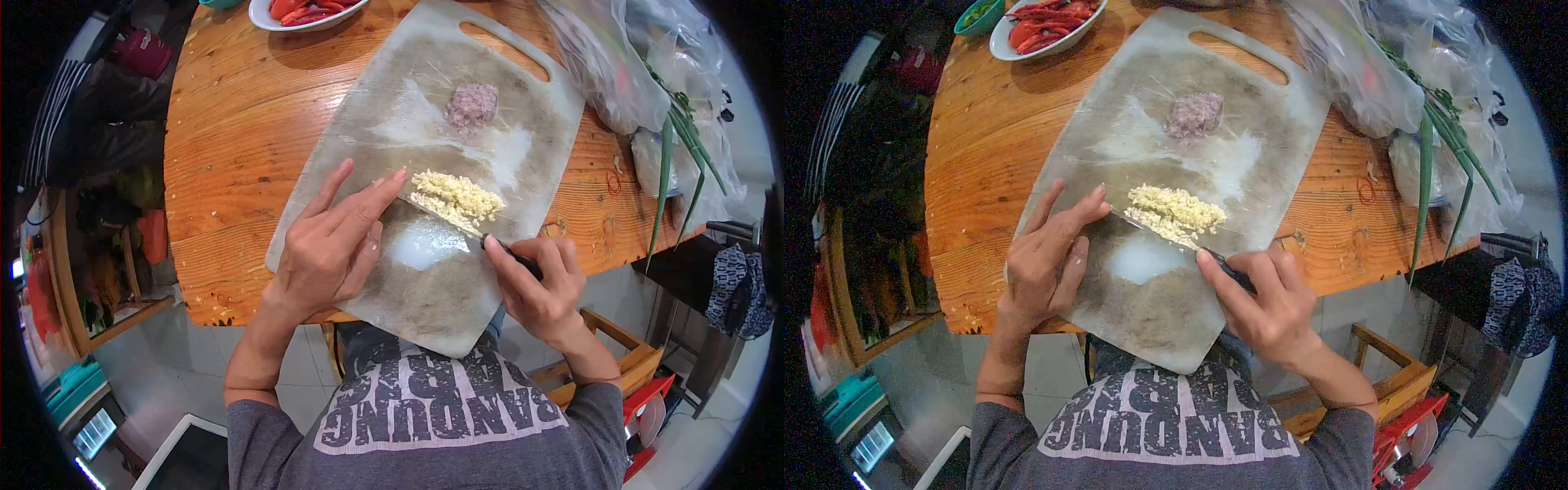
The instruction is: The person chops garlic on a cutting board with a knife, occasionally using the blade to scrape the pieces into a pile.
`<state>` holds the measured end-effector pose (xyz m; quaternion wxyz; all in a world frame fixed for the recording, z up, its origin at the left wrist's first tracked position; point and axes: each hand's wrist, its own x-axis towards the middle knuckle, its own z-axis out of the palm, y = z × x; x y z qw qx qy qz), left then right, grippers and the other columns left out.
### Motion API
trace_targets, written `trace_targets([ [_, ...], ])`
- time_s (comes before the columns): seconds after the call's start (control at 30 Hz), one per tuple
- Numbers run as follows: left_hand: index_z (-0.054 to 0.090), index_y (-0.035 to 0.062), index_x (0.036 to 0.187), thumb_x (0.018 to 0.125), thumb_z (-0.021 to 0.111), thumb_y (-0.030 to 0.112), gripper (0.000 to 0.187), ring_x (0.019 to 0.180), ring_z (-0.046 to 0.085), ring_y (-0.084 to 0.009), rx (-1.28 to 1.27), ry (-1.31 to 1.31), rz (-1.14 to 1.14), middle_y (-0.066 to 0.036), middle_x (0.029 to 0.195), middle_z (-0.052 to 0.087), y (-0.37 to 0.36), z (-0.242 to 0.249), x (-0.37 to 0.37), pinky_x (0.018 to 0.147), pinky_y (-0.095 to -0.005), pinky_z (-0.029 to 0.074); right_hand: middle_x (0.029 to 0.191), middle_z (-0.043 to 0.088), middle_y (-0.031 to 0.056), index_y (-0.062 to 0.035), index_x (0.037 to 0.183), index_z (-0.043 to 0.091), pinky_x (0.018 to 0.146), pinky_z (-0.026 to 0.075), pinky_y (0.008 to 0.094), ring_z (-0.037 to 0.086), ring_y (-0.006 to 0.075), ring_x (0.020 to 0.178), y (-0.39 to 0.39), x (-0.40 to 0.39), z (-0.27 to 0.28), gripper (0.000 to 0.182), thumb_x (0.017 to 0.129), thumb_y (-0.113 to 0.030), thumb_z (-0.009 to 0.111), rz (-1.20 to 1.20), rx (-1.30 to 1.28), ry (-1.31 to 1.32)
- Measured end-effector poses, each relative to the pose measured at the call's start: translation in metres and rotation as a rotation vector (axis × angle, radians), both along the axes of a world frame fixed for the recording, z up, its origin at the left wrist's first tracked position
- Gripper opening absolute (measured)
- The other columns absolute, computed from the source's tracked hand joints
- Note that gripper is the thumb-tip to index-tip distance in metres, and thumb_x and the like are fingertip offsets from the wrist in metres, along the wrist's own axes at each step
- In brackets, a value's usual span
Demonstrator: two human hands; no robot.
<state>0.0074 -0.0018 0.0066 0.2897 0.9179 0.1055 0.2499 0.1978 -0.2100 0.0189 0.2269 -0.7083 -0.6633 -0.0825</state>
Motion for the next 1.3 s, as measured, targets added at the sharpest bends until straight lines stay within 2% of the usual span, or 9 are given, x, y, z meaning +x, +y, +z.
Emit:
trace_targets([
  [0.1,0.058,-0.0016,0.136,0.085,0.057,-0.007,0.052,0.111,0.070,-0.0285,-0.064,0.015,-0.002,-0.017,0.124,0.070,0.000,0.005,0.005,0.117,-0.0518,0.035,0.083,0.058,0.0034,-0.0114,0.112,0.077,0.058,0.042,0.0336,0.051,0.0217,0.071,0.003,0.004,0.002,0.046,0.068,-0.001,0.079,-0.035,-0.055,0.107],
  [0.23,0.056,-0.0001,0.139,0.087,0.058,-0.005,0.053,0.115,0.068,-0.0290,-0.035,-0.005,-0.015,-0.018,0.128,0.067,-0.001,-0.001,0.005,0.117,-0.0510,0.035,0.083,0.057,0.0064,-0.0081,0.113,0.076,0.060,0.042,0.0333,0.050,0.0224,0.071,0.011,0.013,0.004,0.042,0.072,0.003,0.078,-0.032,-0.025,0.226],
  [0.3,0.053,0.0001,0.142,0.088,0.058,-0.003,0.054,0.119,0.066,-0.0291,-0.011,-0.017,-0.013,-0.017,0.132,0.065,-0.002,-0.005,0.003,0.118,-0.0507,0.035,0.083,0.057,0.0073,-0.0066,0.113,0.075,0.061,0.042,0.0337,0.050,0.0227,0.072,0.015,0.008,0.005,0.041,0.074,0.004,0.077,-0.020,-0.026,0.237],
  [0.57,0.053,0.0000,0.142,0.089,0.059,0.001,0.053,0.117,0.066,-0.0301,0.047,-0.061,0.004,-0.014,0.134,0.065,-0.003,-0.015,0.003,0.117,-0.0522,0.036,0.084,0.057,0.0087,-0.0045,0.113,0.074,0.067,0.042,0.0340,0.052,0.0237,0.076,0.012,0.006,-0.003,0.038,0.076,0.005,0.075,-0.051,-0.039,0.229],
  [1.3,0.050,0.0059,0.148,0.081,0.065,0.004,0.069,0.124,0.061,-0.0291,0.016,0.013,-0.025,-0.018,0.131,0.062,-0.002,-0.012,0.001,0.120,-0.0516,0.031,0.088,0.060,0.0116,-0.0038,0.116,0.074,0.073,0.045,0.0351,0.054,0.0256,0.080,0.008,0.009,-0.010,0.040,0.077,0.005,0.073,-0.096,-0.062,0.289],
])
